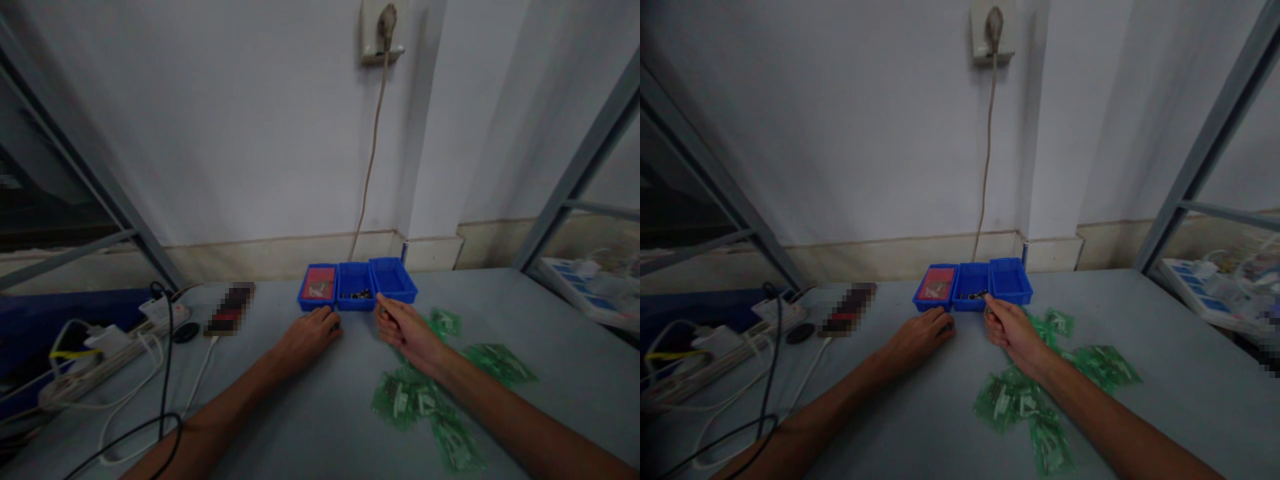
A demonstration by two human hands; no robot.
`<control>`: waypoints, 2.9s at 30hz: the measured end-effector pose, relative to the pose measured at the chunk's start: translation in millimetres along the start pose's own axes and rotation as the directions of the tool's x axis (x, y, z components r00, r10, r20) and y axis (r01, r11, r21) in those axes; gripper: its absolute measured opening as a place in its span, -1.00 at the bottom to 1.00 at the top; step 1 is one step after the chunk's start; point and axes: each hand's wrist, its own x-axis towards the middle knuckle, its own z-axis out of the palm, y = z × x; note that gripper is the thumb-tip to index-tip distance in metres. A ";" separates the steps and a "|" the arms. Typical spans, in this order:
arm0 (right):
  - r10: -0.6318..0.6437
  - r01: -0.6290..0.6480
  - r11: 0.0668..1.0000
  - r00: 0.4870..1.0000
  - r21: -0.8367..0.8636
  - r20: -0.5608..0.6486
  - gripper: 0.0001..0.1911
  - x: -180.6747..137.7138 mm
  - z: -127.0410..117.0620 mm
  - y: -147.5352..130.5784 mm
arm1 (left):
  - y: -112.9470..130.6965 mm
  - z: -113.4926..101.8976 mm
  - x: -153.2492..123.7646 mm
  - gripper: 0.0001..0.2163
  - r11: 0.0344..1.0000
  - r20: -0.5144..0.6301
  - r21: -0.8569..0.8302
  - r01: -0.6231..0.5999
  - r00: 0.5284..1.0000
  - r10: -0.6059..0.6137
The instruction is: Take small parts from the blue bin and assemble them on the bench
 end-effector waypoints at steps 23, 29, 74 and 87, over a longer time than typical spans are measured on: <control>-0.298 0.278 0.867 0.954 -0.413 0.016 -0.67 -1.2 -2.1 3.2 | -0.7 1.3 -0.8 -0.89 1.000 -0.007 0.025 -0.011 1.000 0.011; -0.164 0.159 0.953 0.986 -0.259 0.003 -0.65 -3.6 0.3 1.5 | 1.4 -0.8 0.3 -0.89 1.000 -0.004 -0.011 0.012 1.000 -0.012; -0.086 0.083 0.982 0.996 -0.172 -0.012 -0.59 -4.7 3.3 -1.8 | -0.3 3.4 -1.2 -0.86 0.989 -0.071 -0.135 -0.062 0.996 0.053; -0.229 0.200 0.922 0.972 -0.332 -0.048 -0.63 -1.0 -2.3 -1.6 | 0.8 0.6 0.9 -0.86 0.983 -0.064 -0.166 -0.078 0.996 0.068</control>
